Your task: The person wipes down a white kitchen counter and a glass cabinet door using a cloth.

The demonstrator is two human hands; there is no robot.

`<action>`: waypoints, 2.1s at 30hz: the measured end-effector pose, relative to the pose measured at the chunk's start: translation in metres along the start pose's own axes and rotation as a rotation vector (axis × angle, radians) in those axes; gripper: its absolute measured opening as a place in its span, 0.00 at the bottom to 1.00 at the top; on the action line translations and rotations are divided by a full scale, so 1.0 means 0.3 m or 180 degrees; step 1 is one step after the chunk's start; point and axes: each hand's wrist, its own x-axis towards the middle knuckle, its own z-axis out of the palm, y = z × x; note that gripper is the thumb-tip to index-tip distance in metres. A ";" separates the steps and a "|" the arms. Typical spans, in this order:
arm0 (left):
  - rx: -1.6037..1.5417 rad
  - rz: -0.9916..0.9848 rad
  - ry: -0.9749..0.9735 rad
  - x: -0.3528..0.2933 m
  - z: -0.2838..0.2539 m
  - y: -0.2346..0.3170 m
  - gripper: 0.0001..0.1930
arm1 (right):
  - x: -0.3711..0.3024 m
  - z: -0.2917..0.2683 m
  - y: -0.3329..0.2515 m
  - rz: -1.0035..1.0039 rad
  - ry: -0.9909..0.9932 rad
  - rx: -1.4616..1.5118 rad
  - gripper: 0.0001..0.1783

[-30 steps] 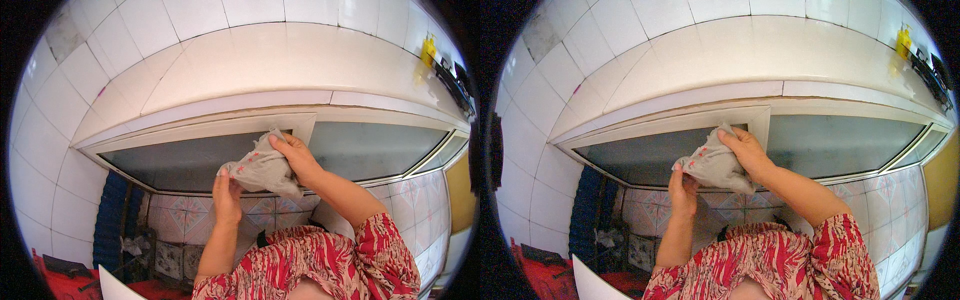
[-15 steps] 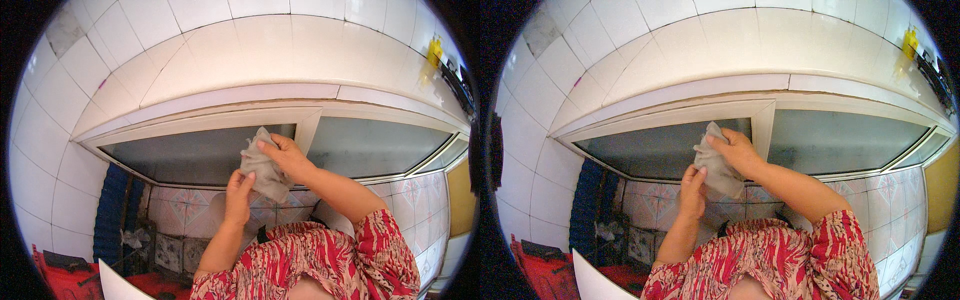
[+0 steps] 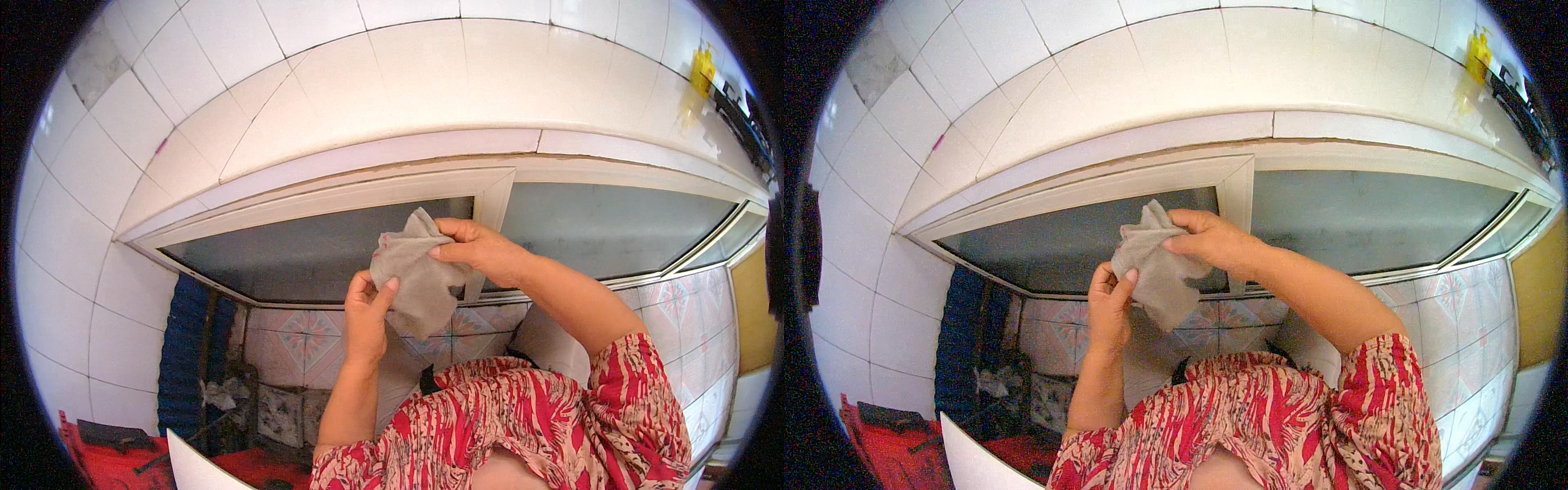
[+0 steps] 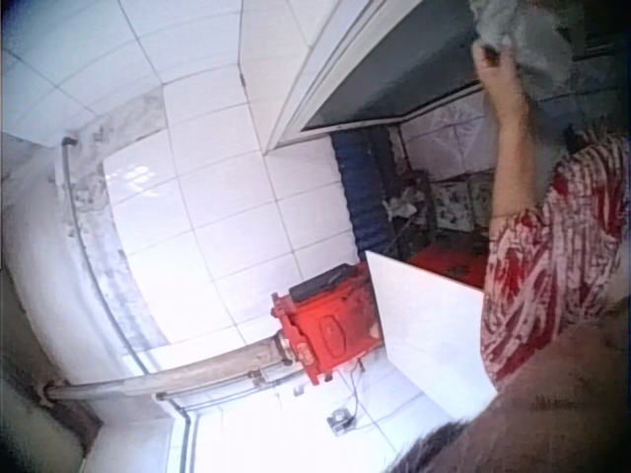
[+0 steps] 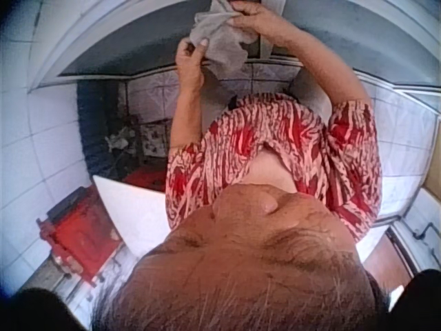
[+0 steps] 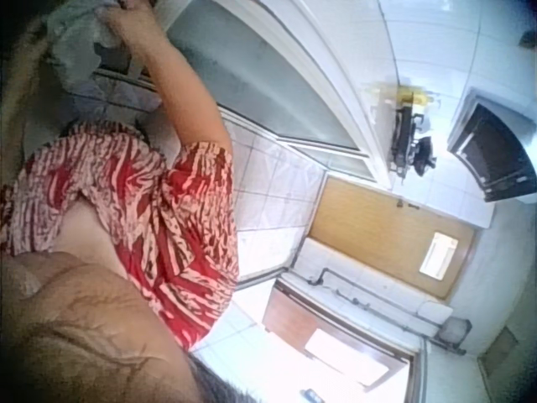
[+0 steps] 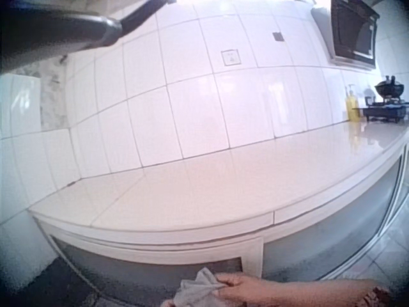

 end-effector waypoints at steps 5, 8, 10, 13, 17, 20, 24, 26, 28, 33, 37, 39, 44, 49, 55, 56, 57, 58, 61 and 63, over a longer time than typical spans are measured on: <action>-0.0212 0.0015 -0.0026 -0.006 0.003 -0.007 0.10 | 0.006 0.025 -0.005 0.0167 -0.0050 0.0234 0.20; -0.0495 0.0070 0.0051 0.002 0.003 0.005 0.09 | 0.013 -0.001 -0.010 0.0429 -0.0107 -0.0516 0.22; -0.0585 0.0120 0.0133 0.022 -0.013 0.001 0.08 | -0.005 -0.006 -0.026 0.0650 -0.0160 -0.0949 0.23; -0.0814 0.0127 0.0162 0.040 -0.024 0.014 0.08 | -0.034 -0.013 -0.045 0.0601 -0.0749 -0.1611 0.25; -0.0672 0.0224 0.0160 0.076 -0.036 0.051 0.10 | -0.037 -0.043 -0.044 0.0620 -0.1253 -0.1923 0.25; -0.0531 0.0099 0.0302 0.091 -0.038 0.080 0.12 | -0.050 -0.035 -0.056 0.0362 -0.0818 -0.0885 0.25; -0.0169 -0.0199 0.0249 0.116 -0.055 0.077 0.11 | -0.047 -0.014 -0.083 0.0233 -0.0278 0.0308 0.22; 0.0058 -0.0367 0.0157 0.131 -0.048 0.056 0.11 | -0.045 -0.008 -0.081 0.0230 -0.0170 0.0581 0.22; 0.0465 -0.0518 0.0051 0.123 -0.027 0.049 0.11 | -0.050 0.001 -0.092 0.0215 -0.0196 0.0836 0.25; 0.0723 -0.0817 0.0052 0.116 -0.027 -0.011 0.11 | -0.051 0.059 -0.116 0.0020 -0.0266 0.1017 0.33; 0.1286 0.0343 0.0387 0.094 -0.016 -0.027 0.14 | -0.033 0.073 -0.112 -0.0152 -0.0243 0.1168 0.35; 0.1798 0.1160 0.0651 0.064 -0.010 -0.033 0.15 | -0.024 0.067 -0.106 -0.0182 -0.0180 0.1144 0.36; 0.1887 0.1441 -0.0183 -0.067 0.079 0.032 0.22 | -0.027 0.073 -0.116 -0.0014 0.0059 0.1135 0.34; 0.2428 0.1217 0.0090 -0.021 0.071 -0.013 0.14 | -0.010 0.041 -0.070 -0.0046 0.0015 0.0665 0.30; 0.0923 0.0638 -0.0421 0.035 -0.044 -0.017 0.05 | -0.025 -0.076 -0.029 0.0193 0.0211 -0.0246 0.29; 0.0833 0.0626 -0.0330 0.039 -0.057 -0.010 0.04 | -0.031 -0.083 -0.024 0.0197 0.0207 -0.0238 0.29; 0.0839 0.0620 -0.0324 0.040 -0.063 0.003 0.04 | -0.037 -0.085 -0.026 0.0406 0.0308 -0.0360 0.30; 0.1013 0.0684 -0.0332 0.043 -0.055 0.031 0.04 | -0.044 -0.089 -0.028 0.0623 0.0427 -0.0487 0.31; 0.1286 0.0814 -0.0472 0.053 -0.029 0.080 0.05 | -0.054 -0.085 -0.008 0.0643 0.0827 -0.0770 0.32; 0.1556 0.0924 -0.0507 0.060 -0.024 0.093 0.04 | -0.052 -0.084 -0.017 0.0565 0.0962 -0.1001 0.35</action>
